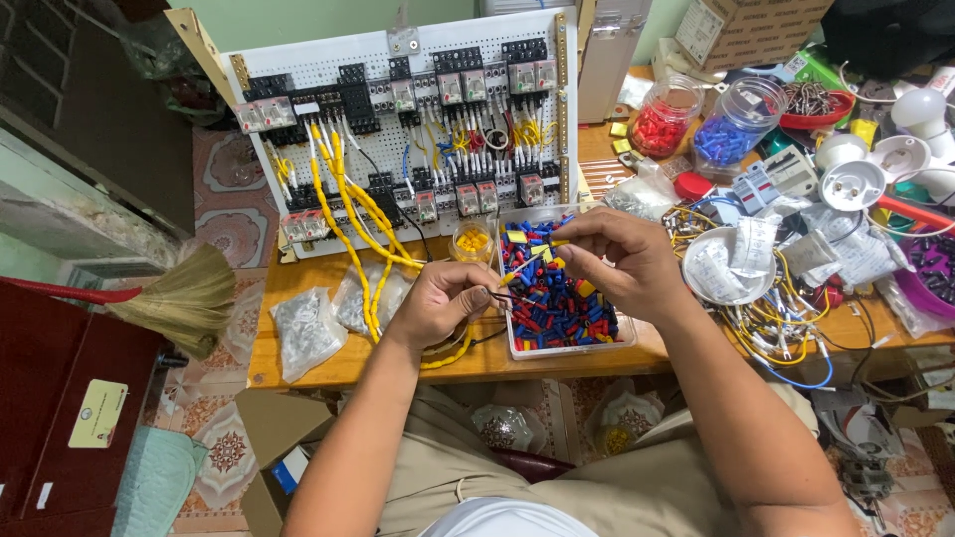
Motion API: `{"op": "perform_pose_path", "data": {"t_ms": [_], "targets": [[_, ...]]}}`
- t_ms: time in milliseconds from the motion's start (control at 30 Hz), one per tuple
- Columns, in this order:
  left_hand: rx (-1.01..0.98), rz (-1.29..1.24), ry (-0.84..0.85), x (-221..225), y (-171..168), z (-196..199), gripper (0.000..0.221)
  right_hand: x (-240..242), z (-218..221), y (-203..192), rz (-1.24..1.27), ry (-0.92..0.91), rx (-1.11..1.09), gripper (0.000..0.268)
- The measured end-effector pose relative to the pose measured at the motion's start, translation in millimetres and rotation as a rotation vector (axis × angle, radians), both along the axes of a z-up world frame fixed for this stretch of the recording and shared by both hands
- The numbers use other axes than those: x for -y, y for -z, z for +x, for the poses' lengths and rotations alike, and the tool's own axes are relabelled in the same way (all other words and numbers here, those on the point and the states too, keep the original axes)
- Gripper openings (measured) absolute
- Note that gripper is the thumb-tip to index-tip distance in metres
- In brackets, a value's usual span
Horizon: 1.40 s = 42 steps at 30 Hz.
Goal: The person is preparing electrical wires by picking up various connectors from a storage bin and placing them onto the ends of the wires.
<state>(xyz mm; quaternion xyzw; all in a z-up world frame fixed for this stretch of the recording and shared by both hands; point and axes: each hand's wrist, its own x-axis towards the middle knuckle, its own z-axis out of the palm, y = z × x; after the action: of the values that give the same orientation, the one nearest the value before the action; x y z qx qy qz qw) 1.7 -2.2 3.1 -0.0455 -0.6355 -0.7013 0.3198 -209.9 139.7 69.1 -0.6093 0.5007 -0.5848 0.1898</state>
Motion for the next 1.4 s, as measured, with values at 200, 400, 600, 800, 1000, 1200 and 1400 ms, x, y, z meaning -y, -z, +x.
{"op": "perform_pose_path", "data": {"t_ms": [200,400,600,800,1000,1200,1400], "targets": [[0.023,-0.010,-0.008,-3.2,2.7,0.2,0.020,-0.4,2.0,-9.8,-0.031,0.058,-0.119,0.020],[0.063,-0.030,0.003,-5.5,-6.2,1.2,0.020,-6.5,6.4,-22.5,-0.064,0.026,-0.278,0.018],[0.059,-0.028,0.027,-11.1,-24.8,1.8,0.019,-3.2,13.3,-1.7,0.035,-0.011,-0.414,0.008],[0.025,0.066,0.014,-7.5,-5.4,2.8,0.024,-0.7,12.5,-17.6,0.204,-0.046,-0.431,0.032],[-0.007,0.086,0.000,-10.7,-17.5,2.7,0.025,-1.2,28.5,-23.0,0.510,-0.385,-0.613,0.009],[-0.043,0.094,-0.007,-6.3,-3.7,0.9,0.026,12.9,31.8,2.1,0.686,-0.376,-0.808,0.014],[-0.049,0.097,0.003,-7.6,-5.7,1.8,0.026,13.9,32.5,1.6,0.706,-0.355,-0.892,0.009]]}}
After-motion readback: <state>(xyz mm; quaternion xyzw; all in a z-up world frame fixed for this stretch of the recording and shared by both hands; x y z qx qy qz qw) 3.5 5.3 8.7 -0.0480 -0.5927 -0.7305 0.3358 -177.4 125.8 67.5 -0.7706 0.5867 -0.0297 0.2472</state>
